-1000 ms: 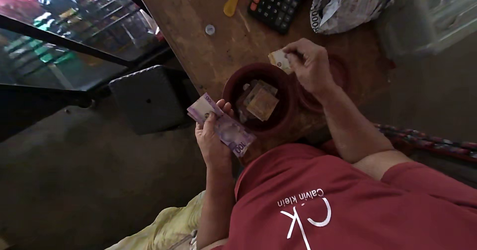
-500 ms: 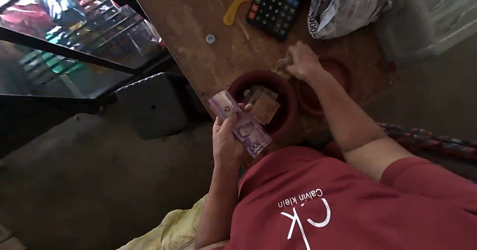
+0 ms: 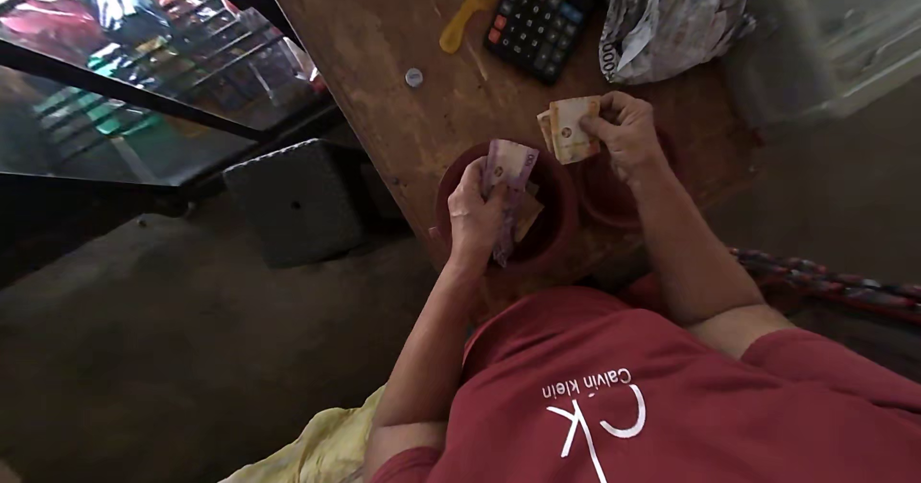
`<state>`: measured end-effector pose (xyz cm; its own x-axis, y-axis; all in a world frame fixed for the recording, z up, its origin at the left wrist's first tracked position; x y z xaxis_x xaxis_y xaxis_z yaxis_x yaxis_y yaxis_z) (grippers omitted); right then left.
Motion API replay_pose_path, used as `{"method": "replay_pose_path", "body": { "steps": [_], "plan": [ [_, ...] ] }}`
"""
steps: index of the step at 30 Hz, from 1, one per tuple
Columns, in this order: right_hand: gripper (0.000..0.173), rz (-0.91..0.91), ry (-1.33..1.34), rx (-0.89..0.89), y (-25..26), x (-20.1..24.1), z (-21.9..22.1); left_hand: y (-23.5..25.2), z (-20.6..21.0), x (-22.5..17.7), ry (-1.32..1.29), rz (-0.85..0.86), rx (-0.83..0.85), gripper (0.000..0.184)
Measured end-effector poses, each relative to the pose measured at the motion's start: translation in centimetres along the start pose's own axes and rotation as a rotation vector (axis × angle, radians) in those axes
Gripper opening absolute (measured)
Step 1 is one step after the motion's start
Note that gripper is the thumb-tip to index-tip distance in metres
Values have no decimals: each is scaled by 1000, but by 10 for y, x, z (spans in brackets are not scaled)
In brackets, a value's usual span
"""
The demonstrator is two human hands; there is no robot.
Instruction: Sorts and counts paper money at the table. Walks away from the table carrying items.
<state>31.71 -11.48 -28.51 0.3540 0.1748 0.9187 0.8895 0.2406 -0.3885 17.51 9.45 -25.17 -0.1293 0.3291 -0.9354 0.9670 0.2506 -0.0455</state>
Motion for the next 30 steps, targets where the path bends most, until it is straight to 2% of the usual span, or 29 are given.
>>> {"method": "replay_pose_path", "body": {
  "steps": [4,11,16,25,30],
  "plan": [
    [12,-26,33,-1,-7,-2,-3,-12,1,-15,192,15,155,52],
    [12,18,130,13,-16,-5,0,-17,3,-11,296,-30,229,48],
    [13,-79,95,17,-23,6,2,-16,-1,-4,129,-33,139,29],
    [16,-159,167,-17,-25,14,-2,-18,-4,-1,58,-2,66,28],
    [15,-195,185,-64,-25,16,-8,-10,-6,6,10,-14,-85,22]
  ]
}}
Point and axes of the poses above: each hand's wrist, its own y-axis towards the middle knuckle, its own z-axis out of the palm, x = y × z, the point moved 6 cm from there along y, towards the middle knuckle, and after that the axes turned 14 degrees about z, right-handed, at the moved point
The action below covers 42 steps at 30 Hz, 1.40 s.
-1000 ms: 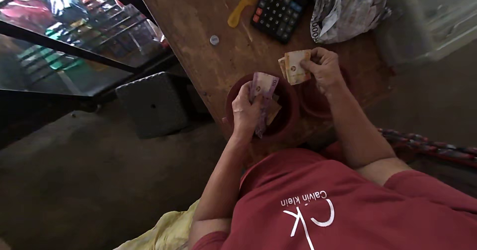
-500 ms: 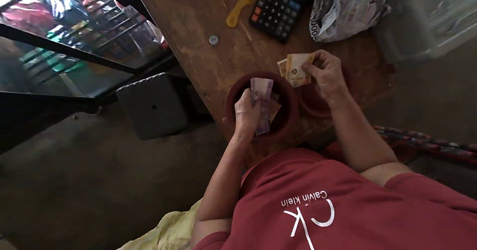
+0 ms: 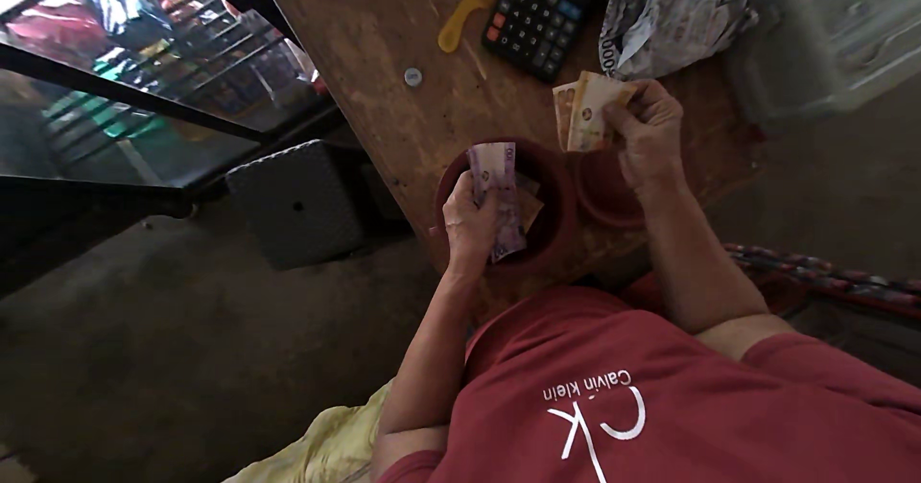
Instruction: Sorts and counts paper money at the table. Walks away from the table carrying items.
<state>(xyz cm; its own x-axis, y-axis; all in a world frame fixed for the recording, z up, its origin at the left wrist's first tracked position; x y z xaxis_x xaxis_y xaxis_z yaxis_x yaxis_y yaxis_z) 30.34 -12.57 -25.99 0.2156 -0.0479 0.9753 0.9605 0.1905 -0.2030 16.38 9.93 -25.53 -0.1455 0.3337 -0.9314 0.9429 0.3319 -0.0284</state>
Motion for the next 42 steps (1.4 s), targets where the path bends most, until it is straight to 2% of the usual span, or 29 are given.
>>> {"method": "replay_pose_path", "body": {
  "steps": [3,6,8,9,11,12,14,16,21,25,28,30,32,36,40,42],
  "plan": [
    [16,-3,-64,86,-8,8,10,-5,-7,-3,-90,-2,-44,20],
    [14,-42,-172,255,-27,17,32,-10,-16,-6,-229,1,-85,19],
    [15,-81,-316,317,-37,21,38,-15,-24,-13,-315,-30,-115,18],
    [20,-125,-428,278,-37,20,34,-17,-29,-16,-359,-34,-136,18],
    [24,-158,-732,78,-32,15,11,-22,-41,-18,-432,-18,-160,19],
    [26,-94,-903,-1,-28,11,-3,-23,-47,-17,-477,-11,-173,20],
    [36,161,-1184,-2,-21,-5,-25,-25,-58,-13,-583,-23,-221,21],
    [39,242,-1297,18,-21,-20,-35,-27,-65,-7,-746,-62,-272,22],
    [23,58,-1310,42,-31,-27,-36,-34,-71,22,-1233,-216,-339,27],
    [31,133,-1363,33,-41,-26,-40,-51,-77,34,-1326,-279,-475,21],
    [25,171,-1359,40,-47,-23,-43,-62,-80,41,-1410,-269,-516,21],
    [23,146,-1324,6,-54,-8,-43,-69,-81,41,-1375,-255,-508,23],
    [22,23,-1247,-36,-64,20,-37,-73,-81,39,-1346,-215,-465,28],
    [20,-259,-1131,94,-86,57,13,-82,-79,40,-1315,-164,-352,33],
    [21,-367,-1186,370,-102,37,87,-89,-77,40,-1341,-146,-314,39],
    [19,-459,-1201,430,-104,19,116,-94,-77,43,-1326,-203,-360,37]
  ]
}}
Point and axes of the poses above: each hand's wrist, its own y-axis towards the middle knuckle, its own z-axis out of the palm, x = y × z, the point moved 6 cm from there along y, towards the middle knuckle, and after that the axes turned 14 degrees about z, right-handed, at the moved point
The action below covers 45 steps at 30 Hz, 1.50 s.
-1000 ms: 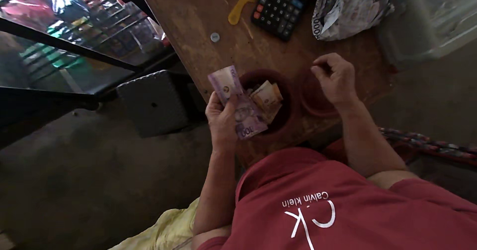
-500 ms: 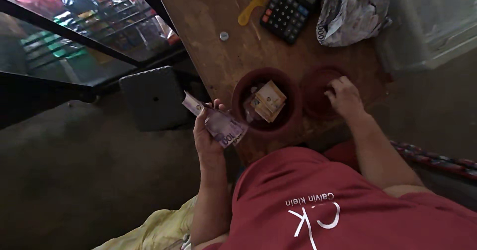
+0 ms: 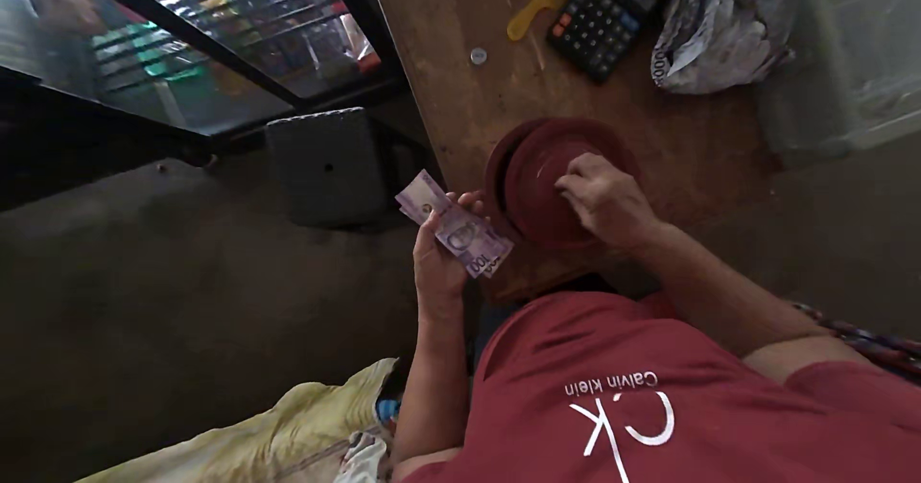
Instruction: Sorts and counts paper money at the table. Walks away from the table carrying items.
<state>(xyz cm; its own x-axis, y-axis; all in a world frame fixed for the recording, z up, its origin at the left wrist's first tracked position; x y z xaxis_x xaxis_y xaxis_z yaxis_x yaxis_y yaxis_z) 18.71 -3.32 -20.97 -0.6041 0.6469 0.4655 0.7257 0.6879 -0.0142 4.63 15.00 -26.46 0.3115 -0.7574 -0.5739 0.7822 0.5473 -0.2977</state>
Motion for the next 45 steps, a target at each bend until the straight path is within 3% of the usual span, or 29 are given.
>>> {"method": "replay_pose_path", "body": {
  "steps": [6,7,11,13,18,21,24,28,30,34,40,45],
  "plan": [
    [23,-167,-19,-94,13,11,23,-4,-22,-5,151,44,-343,39],
    [28,-178,-20,-91,13,5,22,-3,-24,-6,158,52,-386,39],
    [77,-206,-56,-9,-16,-7,34,-1,-34,-2,201,19,-456,42],
    [73,-205,-118,-1,-27,-11,46,6,-44,3,230,7,-440,42],
    [81,35,-163,-146,6,-29,40,42,-86,9,616,70,-498,4],
    [91,293,-201,-95,35,-39,30,66,-130,29,682,-100,-582,10],
    [97,389,-171,-110,43,-32,21,77,-154,59,680,-379,-482,24],
    [77,445,-109,-248,15,26,30,90,-141,56,674,-436,-259,24],
    [65,505,-57,-303,2,56,50,97,-139,42,600,-397,-158,26],
    [52,515,1,-306,-9,110,97,103,-131,7,625,-485,52,28],
    [41,537,-12,-202,-3,134,117,131,-146,18,573,-572,52,20],
    [35,594,38,-252,-13,132,119,129,-177,-24,639,-554,6,20]
  ]
}}
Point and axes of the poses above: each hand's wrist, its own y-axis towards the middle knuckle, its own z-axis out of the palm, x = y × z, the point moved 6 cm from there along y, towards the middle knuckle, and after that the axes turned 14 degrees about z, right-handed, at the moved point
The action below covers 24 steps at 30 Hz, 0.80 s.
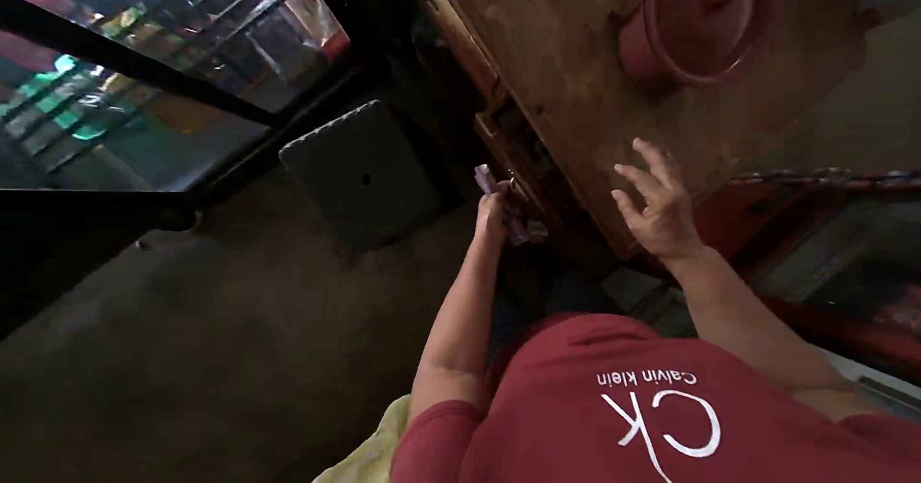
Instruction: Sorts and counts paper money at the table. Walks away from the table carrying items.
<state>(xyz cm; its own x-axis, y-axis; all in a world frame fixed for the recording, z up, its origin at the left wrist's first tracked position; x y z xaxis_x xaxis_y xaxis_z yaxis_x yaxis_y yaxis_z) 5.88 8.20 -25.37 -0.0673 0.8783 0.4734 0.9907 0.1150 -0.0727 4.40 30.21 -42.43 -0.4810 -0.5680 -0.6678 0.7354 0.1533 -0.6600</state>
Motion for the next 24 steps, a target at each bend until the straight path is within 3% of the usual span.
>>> {"method": "replay_pose_path", "body": {
  "steps": [7,11,18,24],
  "plan": [
    [22,-77,78,-63,-28,-7,19,-28,-75,-12,3,49,-141,13],
    [18,-157,153,-81,-44,7,27,-36,-91,-17,1,64,-179,9],
    [18,-236,92,256,-66,26,92,-39,-93,-17,44,86,-197,12],
    [19,-209,79,304,-70,25,106,-43,-104,-9,42,73,-243,13]
  ]
}}
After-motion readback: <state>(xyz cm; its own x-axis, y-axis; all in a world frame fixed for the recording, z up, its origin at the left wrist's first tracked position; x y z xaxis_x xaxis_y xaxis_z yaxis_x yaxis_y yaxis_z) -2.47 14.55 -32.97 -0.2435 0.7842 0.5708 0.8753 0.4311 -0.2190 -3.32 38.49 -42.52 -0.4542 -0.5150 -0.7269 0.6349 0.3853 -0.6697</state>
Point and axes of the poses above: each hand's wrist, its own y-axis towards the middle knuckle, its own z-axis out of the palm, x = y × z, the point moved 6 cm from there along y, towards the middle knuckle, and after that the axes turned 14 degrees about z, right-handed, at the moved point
